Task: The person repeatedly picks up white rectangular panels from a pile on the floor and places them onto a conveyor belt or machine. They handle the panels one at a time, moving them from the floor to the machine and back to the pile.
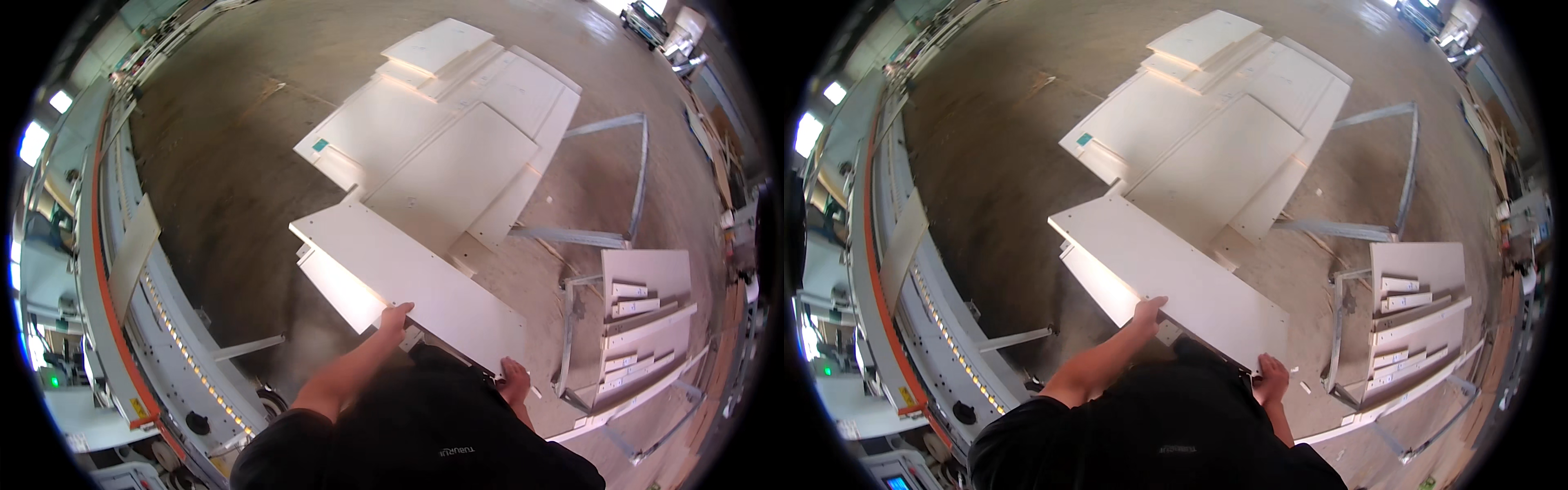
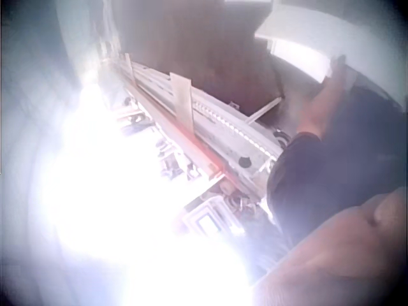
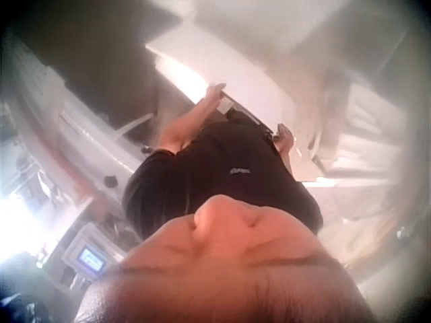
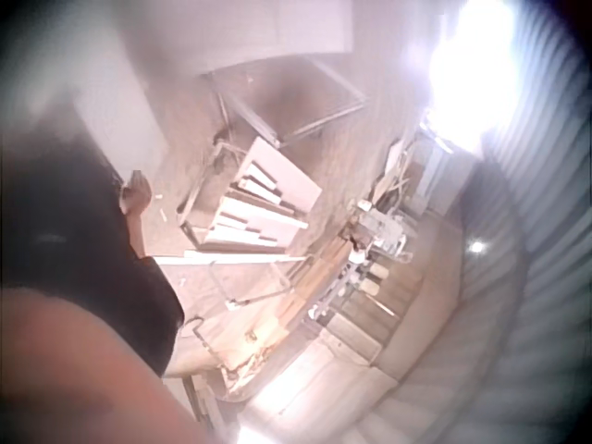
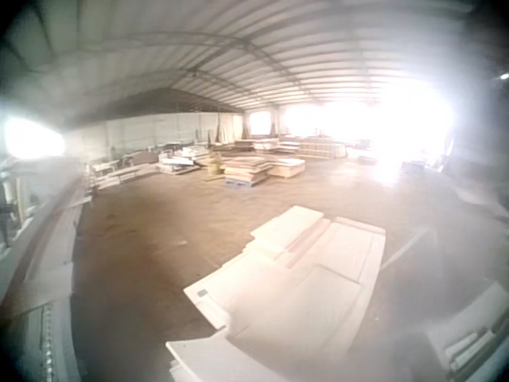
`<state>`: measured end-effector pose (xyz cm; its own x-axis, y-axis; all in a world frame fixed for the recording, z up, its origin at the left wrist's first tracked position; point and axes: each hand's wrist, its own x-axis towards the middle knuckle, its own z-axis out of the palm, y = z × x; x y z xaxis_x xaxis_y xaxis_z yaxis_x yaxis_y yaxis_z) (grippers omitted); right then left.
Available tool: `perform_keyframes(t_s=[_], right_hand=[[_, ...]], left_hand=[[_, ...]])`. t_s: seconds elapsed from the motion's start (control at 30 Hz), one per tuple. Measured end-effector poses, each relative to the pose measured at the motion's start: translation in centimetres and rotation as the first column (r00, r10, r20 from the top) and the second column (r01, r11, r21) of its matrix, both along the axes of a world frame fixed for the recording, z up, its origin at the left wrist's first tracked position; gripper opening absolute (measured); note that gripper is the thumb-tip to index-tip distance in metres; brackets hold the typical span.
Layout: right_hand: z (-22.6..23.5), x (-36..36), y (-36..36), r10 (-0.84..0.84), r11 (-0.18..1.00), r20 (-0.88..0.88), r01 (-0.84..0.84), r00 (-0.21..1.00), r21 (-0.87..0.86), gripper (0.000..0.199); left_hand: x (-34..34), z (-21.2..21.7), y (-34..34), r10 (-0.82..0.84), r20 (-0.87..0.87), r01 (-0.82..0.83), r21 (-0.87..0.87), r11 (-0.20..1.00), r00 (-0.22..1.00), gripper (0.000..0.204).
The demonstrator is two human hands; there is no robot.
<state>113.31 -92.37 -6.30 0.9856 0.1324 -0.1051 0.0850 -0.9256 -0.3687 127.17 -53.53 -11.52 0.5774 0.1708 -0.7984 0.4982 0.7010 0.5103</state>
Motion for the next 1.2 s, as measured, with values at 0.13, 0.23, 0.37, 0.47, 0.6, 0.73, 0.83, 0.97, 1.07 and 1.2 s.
perform_keyframes(t_s=[0.13, 0.23, 0.37, 0.47, 0.6, 0.73, 0.83, 0.97, 1.07, 1.2], right_hand=[[1.1, 3.2, 1.9, -0.125, 0.973, -0.278, 0.063, 0.952, -0.220, 0.110], [0.3, 6.7, 3.2, 0.067, 0.992, -0.417, -0.105, 0.906, -0.068, 0.113], [-1.9, 12.5, 6.2, 0.396, 0.871, -0.518, -0.132, 0.758, 0.472, 0.101], [-6.6, 15.6, 8.9, 0.378, 0.776, -0.486, 0.017, 0.788, 0.631, 0.072], [-6.8, 17.8, 20.1, 0.173, 0.728, -0.750, 0.429, 0.639, 0.534, 0.064], [-4.4, 14.9, 32.1, 0.182, 0.812, -0.680, 0.281, 0.711, 0.512, 0.072], [-8.0, 13.6, 35.6, 0.203, 0.944, -0.535, -0.019, 0.820, 0.328, 0.077], [-6.8, 7.6, 41.8, 0.387, 0.879, -0.553, -0.114, 0.738, 0.463, 0.070], [-2.3, 1.7, 45.0, 0.452, 0.828, -0.713, 0.045, 0.536, 0.558, 0.057], [-3.2, -1.2, 46.2, 0.593, 0.800, -0.697, -0.201, 0.403, 0.565, 0.052]], left_hand=[[-6.4, 0.3, 3.4, 0.161, -0.043, -0.164, -0.078, 0.983, 0.986, 0.030], [-12.4, 1.1, 6.4, 0.268, -0.071, -0.275, -0.117, 0.954, 0.961, 0.029], [-20.6, 6.1, 9.1, 0.494, 0.150, -0.483, -0.108, 0.869, 0.856, 0.031], [-25.7, 8.2, 11.1, 0.576, 0.183, -0.559, -0.142, 0.817, 0.796, 0.037], [-33.6, 6.2, 11.9, 0.659, 0.360, -0.623, -0.225, 0.749, 0.661, 0.043], [-40.3, 3.0, 12.3, 0.785, 0.288, -0.725, -0.305, 0.618, 0.549, 0.045], [-42.7, 2.0, 13.6, 0.833, 0.252, -0.747, -0.370, 0.553, 0.492, 0.043], [-49.2, 5.1, 13.5, 0.913, 0.151, -0.833, -0.373, 0.408, 0.379, 0.038], [-56.5, 3.8, 13.4, 0.786, -0.032, -0.750, 0.279, 0.600, 0.617, 0.036], [-61.6, 6.5, 16.1, 0.918, -0.102, -0.342, 0.908, 0.244, 0.384, 0.035]])
